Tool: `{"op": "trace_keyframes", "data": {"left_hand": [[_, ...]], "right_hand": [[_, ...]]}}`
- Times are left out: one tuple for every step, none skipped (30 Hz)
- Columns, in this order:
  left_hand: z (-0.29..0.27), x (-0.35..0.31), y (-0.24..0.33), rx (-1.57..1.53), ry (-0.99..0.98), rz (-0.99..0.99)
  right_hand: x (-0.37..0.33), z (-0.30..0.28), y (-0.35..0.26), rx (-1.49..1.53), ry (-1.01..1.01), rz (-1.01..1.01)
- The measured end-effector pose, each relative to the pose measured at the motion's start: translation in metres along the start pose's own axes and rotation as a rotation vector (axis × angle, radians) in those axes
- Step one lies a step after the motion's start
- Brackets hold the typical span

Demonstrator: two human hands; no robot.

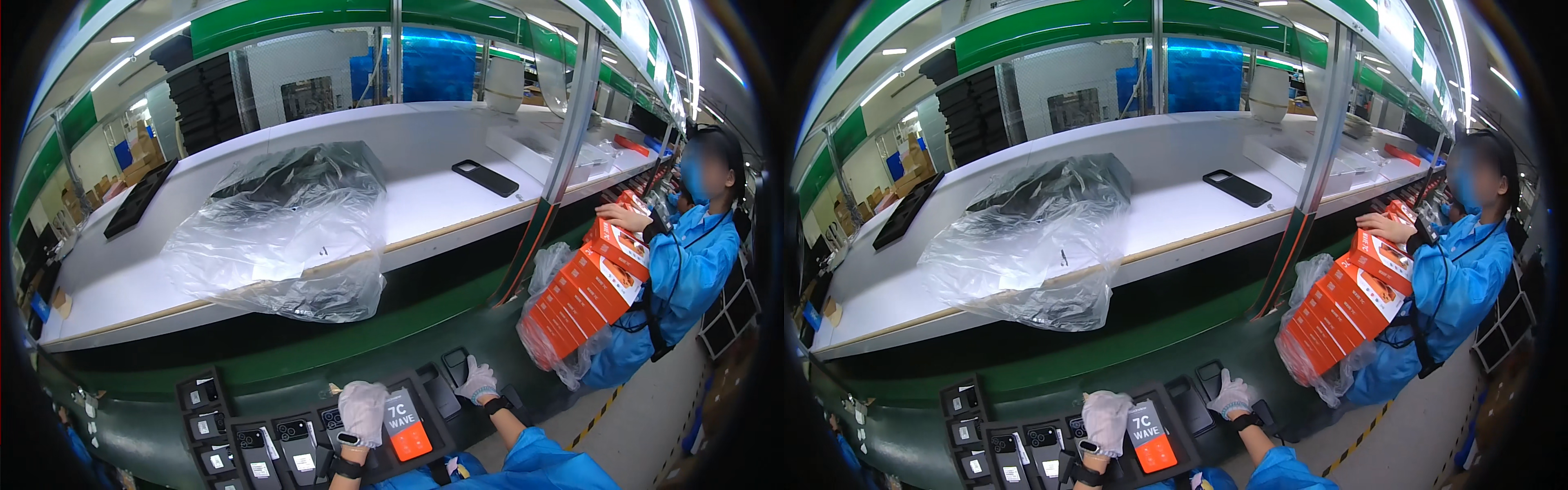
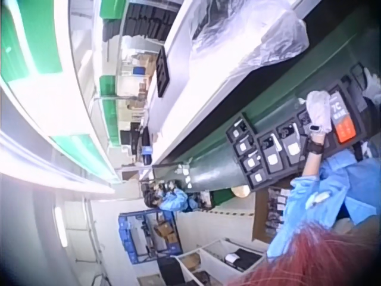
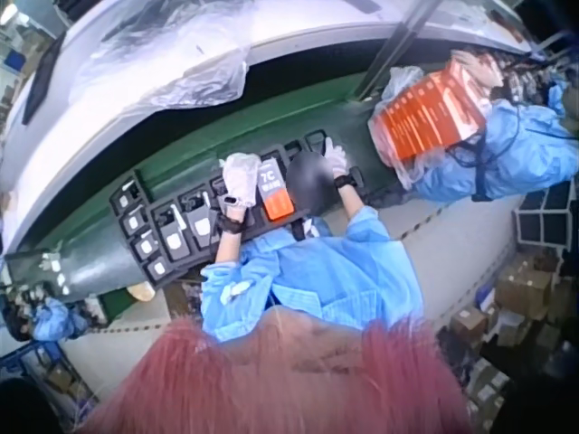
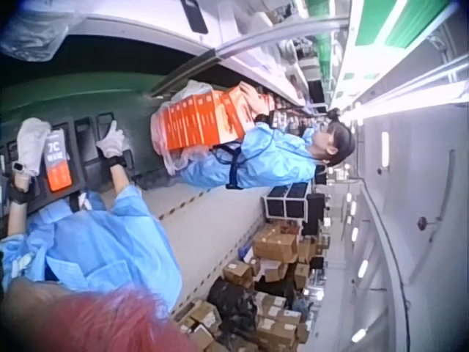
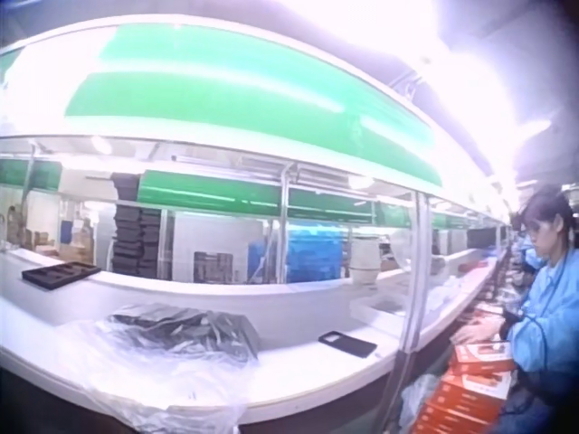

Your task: Placing labeled electronic components into a tray on a production line.

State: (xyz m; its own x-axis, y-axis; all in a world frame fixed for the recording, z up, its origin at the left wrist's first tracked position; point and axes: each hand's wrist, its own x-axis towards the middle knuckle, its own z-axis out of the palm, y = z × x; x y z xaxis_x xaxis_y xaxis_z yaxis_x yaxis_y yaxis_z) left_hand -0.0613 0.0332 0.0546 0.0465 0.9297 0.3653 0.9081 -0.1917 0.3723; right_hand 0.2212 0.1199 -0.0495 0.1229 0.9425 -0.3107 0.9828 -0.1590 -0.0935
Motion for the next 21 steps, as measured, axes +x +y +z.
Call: {"op": "trace_keyframes", "data": {"left_hand": [[-0.008, -0.003, 0.004, -0.141, 0.264, -0.07], [-0.02, -0.011, 0.008, -0.211, 0.29, -0.193], [-0.032, -0.023, 0.008, -0.25, 0.319, -0.315], [-0.039, -0.034, 0.006, -0.29, 0.349, -0.434], [-0.038, -0.05, -0.004, -0.324, 0.326, -0.567], [-0.036, -0.072, -0.015, -0.353, 0.306, -0.704], [-0.033, -0.095, -0.023, -0.405, 0.36, -0.768], [-0.036, -0.116, -0.022, -0.099, 0.363, -0.594], [-0.032, -0.132, -0.02, -0.193, 0.281, -0.716], [-0.031, -0.138, -0.012, -0.291, 0.196, -0.831], [-0.031, -0.142, -0.003, -0.17, 0.13, -0.787], [-0.033, -0.135, 0.013, -0.012, 0.089, -0.806], [-0.04, -0.12, 0.024, 0.06, 0.066, -0.876], [-0.045, -0.106, 0.034, 0.121, 0.039, -0.93], [-0.041, -0.102, 0.038, 0.188, 0.028, -0.935], [-0.035, -0.098, 0.039, 0.256, 0.016, -0.941], [-0.025, -0.094, 0.037, 0.287, -0.066, -1.039], [-0.017, -0.095, 0.031, 0.29, -0.067, -1.046], [-0.012, -0.098, 0.026, 0.319, -0.022, -1.023], [-0.009, -0.101, 0.024, 0.347, 0.024, -0.998], [-0.01, -0.098, 0.025, 0.275, 0.009, -1.025]], "right_hand": [[0.001, -0.006, -0.001, -0.008, -0.048, 0.019], [-0.003, -0.007, 0.0, -0.007, -0.05, 0.021], [-0.007, -0.009, 0.003, 0.078, -0.023, 0.038], [-0.007, -0.01, 0.008, 0.164, 0.006, 0.057], [-0.005, 0.001, 0.019, 0.248, 0.066, 0.062], [-0.007, 0.004, 0.023, 0.332, 0.109, 0.082], [-0.007, 0.011, 0.028, 0.462, 0.148, 0.056], [-0.004, 0.016, 0.035, 0.592, 0.186, 0.042], [-0.011, 0.004, 0.032, 0.729, 0.146, 0.018], [-0.016, -0.002, 0.03, 0.867, 0.188, -0.022], [-0.015, 0.0, 0.032, 1.013, 0.191, -0.11], [-0.015, 0.0, 0.035, 1.158, 0.196, -0.195], [-0.038, -0.034, 0.011, 1.299, 0.091, -0.157], [-0.041, -0.038, 0.004, 1.397, 0.127, -0.231], [-0.037, -0.032, 0.003, 1.399, 0.183, -0.312], [-0.036, -0.032, -0.003, 1.401, 0.236, -0.393], [-0.04, -0.035, -0.004, 1.403, 0.228, -0.398], [-0.055, -0.055, -0.013, 1.514, 0.029, -0.333], [-0.065, -0.066, -0.023, 1.613, -0.176, -0.265], [-0.067, -0.065, -0.03, 1.61, -0.183, -0.268], [-0.069, -0.065, -0.033, 1.708, -0.234, -0.322]]}}
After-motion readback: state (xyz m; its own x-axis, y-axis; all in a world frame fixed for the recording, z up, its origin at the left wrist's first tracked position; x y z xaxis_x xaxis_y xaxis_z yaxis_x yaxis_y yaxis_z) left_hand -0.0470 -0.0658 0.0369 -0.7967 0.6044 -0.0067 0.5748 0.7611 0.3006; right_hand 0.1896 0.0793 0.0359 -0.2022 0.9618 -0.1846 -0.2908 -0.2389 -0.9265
